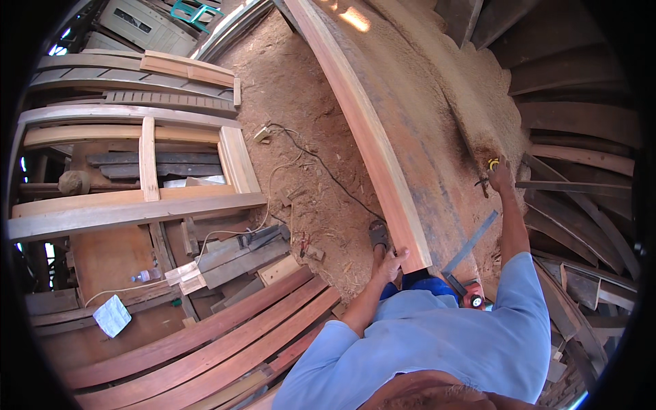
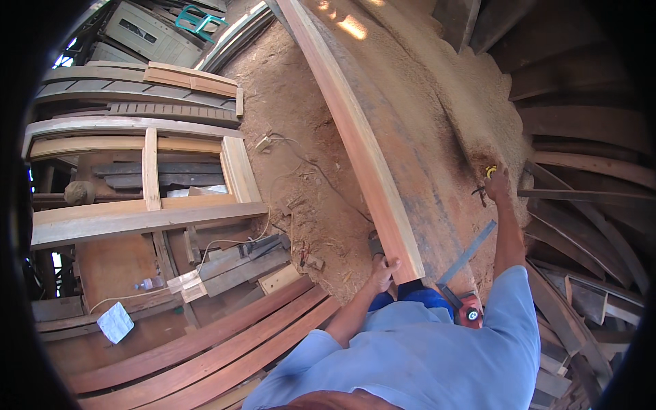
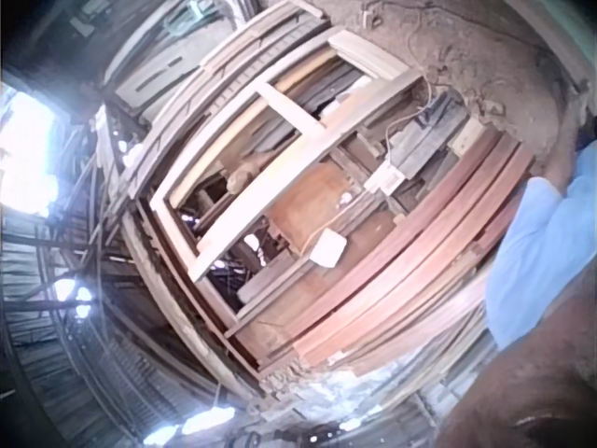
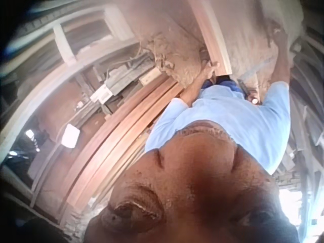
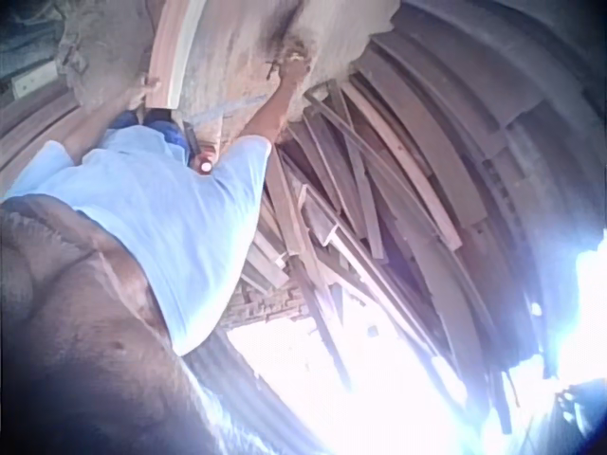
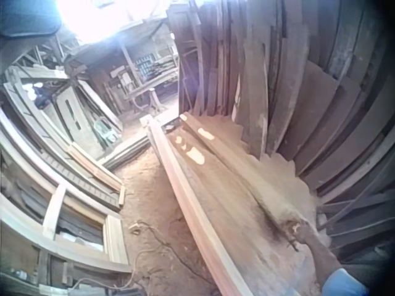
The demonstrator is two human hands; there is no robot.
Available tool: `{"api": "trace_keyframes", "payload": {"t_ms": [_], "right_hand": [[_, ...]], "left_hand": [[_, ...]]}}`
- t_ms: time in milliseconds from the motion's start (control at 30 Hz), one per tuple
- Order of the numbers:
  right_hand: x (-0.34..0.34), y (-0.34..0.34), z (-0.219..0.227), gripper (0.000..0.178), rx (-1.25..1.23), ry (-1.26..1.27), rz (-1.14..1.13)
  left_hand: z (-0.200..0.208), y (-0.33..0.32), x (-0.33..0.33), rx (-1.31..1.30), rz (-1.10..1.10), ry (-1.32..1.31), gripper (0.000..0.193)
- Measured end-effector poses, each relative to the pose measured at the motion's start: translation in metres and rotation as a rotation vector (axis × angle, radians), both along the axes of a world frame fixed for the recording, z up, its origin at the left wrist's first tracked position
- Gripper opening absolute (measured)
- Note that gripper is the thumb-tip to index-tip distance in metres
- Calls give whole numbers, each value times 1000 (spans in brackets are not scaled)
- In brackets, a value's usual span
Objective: The person smooths a long wooden plank using a handheld electric sander, repeatedly measuring and inspecting the plank with a metal ruler. The person flips and repositions the plank multiple times to sand different edges and surfaces.
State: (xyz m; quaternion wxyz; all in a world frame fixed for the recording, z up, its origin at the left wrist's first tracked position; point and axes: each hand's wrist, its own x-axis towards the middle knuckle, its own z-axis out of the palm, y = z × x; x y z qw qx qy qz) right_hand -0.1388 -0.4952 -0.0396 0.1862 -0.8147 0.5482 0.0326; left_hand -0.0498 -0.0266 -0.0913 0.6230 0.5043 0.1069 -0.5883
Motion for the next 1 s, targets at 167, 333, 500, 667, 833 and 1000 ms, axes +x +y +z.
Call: {"api": "trace_keyframes", "payload": {"t_ms": [167,333,500,667,833,1000], "right_hand": [[2,74,-11,54,31,-303,114],[0,251,-2,50,1189,-517,183],[10,338,14,62,1505,-660,-162],[14,315,123,63,1174,-509,10],[8,302,232,70,606,-192,292],[3,305,359,86,465,-459,504]], "left_hand": [[19,-7,6,113,101,46,79],[53,21,18,39,97,41,80],[77,43,26,-50,93,30,71],[92,31,22,-192,39,191,75],[152,-17,5,-441,105,420,83],[274,-36,20,-860,22,666,91]]}}
